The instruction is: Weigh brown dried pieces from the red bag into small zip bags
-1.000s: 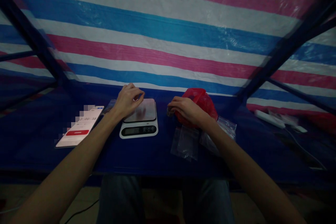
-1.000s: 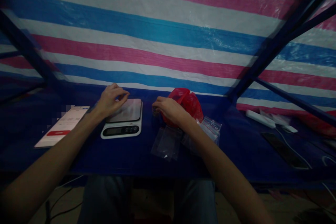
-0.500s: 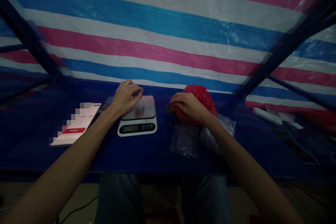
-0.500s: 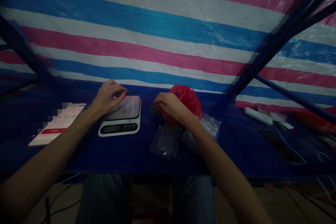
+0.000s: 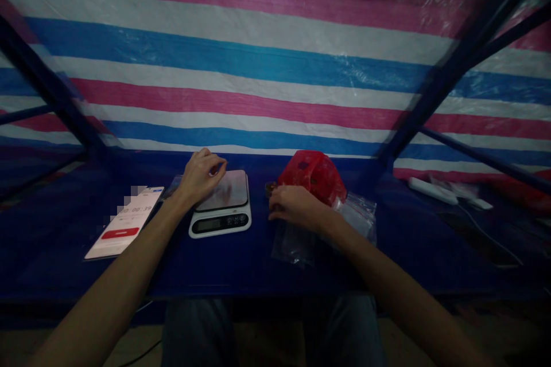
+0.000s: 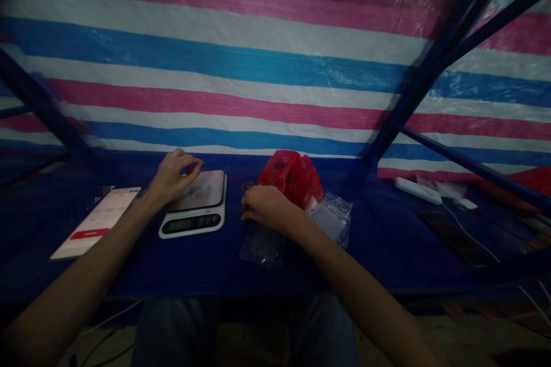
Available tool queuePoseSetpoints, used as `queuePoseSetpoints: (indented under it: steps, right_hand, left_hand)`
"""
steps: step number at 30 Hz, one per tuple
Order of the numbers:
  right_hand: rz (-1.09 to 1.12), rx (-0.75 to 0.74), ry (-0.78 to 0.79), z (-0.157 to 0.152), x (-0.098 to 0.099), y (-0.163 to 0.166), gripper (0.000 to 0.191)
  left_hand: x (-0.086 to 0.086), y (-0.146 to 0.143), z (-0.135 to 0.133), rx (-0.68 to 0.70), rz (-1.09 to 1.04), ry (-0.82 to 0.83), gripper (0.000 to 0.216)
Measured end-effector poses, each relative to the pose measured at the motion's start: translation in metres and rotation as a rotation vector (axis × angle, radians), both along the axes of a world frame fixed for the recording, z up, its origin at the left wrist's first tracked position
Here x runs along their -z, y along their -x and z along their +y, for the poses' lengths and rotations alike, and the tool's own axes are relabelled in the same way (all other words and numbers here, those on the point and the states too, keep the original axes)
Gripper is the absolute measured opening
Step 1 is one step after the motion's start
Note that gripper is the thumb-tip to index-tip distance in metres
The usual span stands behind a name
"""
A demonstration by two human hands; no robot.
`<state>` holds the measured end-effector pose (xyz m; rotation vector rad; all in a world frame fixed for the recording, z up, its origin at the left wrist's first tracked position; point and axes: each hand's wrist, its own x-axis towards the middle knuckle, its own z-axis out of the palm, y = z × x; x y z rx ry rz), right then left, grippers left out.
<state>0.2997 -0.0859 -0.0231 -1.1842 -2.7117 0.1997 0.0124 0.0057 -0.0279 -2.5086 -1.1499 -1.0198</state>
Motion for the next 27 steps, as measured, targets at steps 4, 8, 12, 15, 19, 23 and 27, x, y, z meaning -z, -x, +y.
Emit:
queuePoseSetpoints:
  steps: [4,8,12,15,19,23,27]
  right_hand:
    - [-0.036,-0.005,-0.004,0.006,0.01,0.003,0.004]
    - [0.144,0.158,-0.137,0.014,-0.007,-0.004,0.009]
    - [0.156,0.198,-0.177,0.02,-0.011,0.002,0.014]
    - [0.237,0.18,-0.227,0.014,-0.015,-0.001,0.019]
    - [0.488,0.395,-0.408,-0.003,-0.038,-0.041,0.029]
    - [0.238,0.487,-0.175,-0.005,-0.05,-0.092,0.031]
    - [0.122,0.241,0.032,0.017,-0.034,-0.103,0.035]
  left_hand:
    - [-0.001,0.001,0.0,-0.004,-0.01,-0.007,0.021]
    - [-0.002,0.002,0.0,-0.007,-0.008,-0.007,0.022]
    - [-0.002,0.002,0.0,0.004,-0.003,0.008,0.024]
    - [-0.002,0.002,-0.002,-0.007,-0.01,0.006,0.025]
    - [-0.003,0.004,-0.002,-0.02,-0.022,-0.015,0.025]
    - [-0.002,0.004,0.0,-0.001,-0.012,-0.012,0.024]
    - [-0.003,-0.001,-0.003,0.024,-0.02,-0.008,0.022]
